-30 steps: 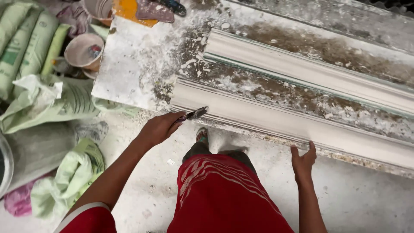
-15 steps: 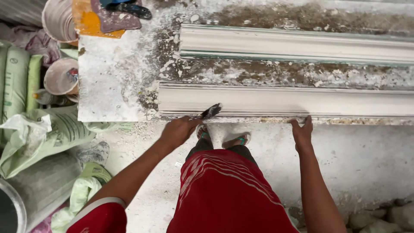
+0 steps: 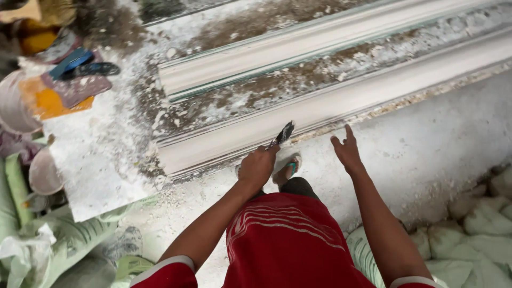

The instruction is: The person uses a scraper to remove dried white residue from the grooves of long white molding pieces laid on a workbench. The person repeatedly scrapes along the length of the molding and occasionally wipes the surface with a cloth.

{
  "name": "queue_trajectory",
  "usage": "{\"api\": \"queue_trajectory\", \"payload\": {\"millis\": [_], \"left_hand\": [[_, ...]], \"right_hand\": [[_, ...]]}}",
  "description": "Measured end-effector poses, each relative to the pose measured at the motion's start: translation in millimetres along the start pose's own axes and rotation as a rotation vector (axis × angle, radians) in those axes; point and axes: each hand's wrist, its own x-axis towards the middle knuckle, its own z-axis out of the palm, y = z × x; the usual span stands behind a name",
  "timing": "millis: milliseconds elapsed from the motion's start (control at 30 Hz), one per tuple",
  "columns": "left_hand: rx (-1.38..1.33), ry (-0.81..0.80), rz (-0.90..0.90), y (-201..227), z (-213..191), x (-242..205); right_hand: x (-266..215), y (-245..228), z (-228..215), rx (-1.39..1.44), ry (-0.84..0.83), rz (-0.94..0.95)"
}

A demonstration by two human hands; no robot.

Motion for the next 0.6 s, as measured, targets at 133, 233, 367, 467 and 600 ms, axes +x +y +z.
{"api": "queue_trajectory", "payload": {"millis": [133,233,367,467,600], "left_hand": [[0.042,-0.049,0.040,30.8,28.0,28.7],[0.001,-0.032,0.049,51.2,56.0,55.5],[-0.010,-0.062,0.058,92.4,72.0,91.1],[0.002,-0.132,0.047,121.1,95.0,124.5],[0.035,-0.161,0.037,163.8,136.5,169.1]], "right_hand": [[-11.4,12.6,-8.1,0.092,0.003,0.062],[-16.2,20.8,-18.0,0.110,0.007,0.063],[-12.7,47.7,-34.7,0.114,0.005,0.090],[-2.2,70.4,-53.4,0.112,0.051,0.069],[20.2,95.7,-89.4,0.200,0.085,0.017]]}}
